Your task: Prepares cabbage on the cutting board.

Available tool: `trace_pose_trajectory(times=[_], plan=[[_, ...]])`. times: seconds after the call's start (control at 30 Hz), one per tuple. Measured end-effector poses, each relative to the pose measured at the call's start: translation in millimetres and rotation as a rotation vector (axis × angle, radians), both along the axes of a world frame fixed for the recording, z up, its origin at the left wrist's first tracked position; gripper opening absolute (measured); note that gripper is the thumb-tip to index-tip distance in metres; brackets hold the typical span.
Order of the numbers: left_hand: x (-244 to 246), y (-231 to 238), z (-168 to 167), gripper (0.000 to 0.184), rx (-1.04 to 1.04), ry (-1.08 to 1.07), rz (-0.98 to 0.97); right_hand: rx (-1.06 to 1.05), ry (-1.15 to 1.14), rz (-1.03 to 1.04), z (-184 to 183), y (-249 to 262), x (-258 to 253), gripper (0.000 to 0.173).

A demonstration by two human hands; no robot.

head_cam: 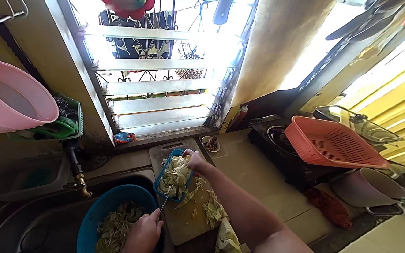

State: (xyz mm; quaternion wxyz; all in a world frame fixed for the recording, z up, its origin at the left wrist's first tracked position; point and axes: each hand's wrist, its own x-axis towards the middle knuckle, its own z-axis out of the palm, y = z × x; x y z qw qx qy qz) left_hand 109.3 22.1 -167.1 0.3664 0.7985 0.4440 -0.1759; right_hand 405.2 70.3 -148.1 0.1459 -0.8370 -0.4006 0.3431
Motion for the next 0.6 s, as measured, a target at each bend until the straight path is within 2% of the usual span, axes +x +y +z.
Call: trace_pose_trajectory(times=[0.13, 0.27, 0.33, 0.47, 0.5, 0.6], plan=[[-24.2, 6.1, 14.0, 0.050, -0.045, -0.041, 0.024, 0.130, 0.146, -0.085, 8.0, -5.1, 7.9, 0.079], [-33.5, 11.8, 18.8, 0.049, -0.073, -0.160, 0.135, 0.168, 0.270, -0.139, 8.4, -7.0, 7.8, 0.080], [-33.2, 12.6, 19.7, 0.048, -0.090, -0.206, 0.185, 0.179, 0.339, -0.162, 7.0, -7.7, 8.6, 0.073], [-28.6, 10.7, 14.5, 0.046, -0.153, -0.304, 0.288, 0.134, 0.340, -0.113, 5.7, -8.4, 7.5, 0.034], [-26.9, 10.3, 11.7, 0.046, -0.169, -0.334, 0.312, 0.124, 0.355, -0.103, 4.9, -9.0, 6.2, 0.031], [-20.9, 11.3, 6.8, 0.044, -0.248, -0.413, 0.376, 0.167, 0.422, -0.097, -7.2, -10.5, 1.2, 0.045]])
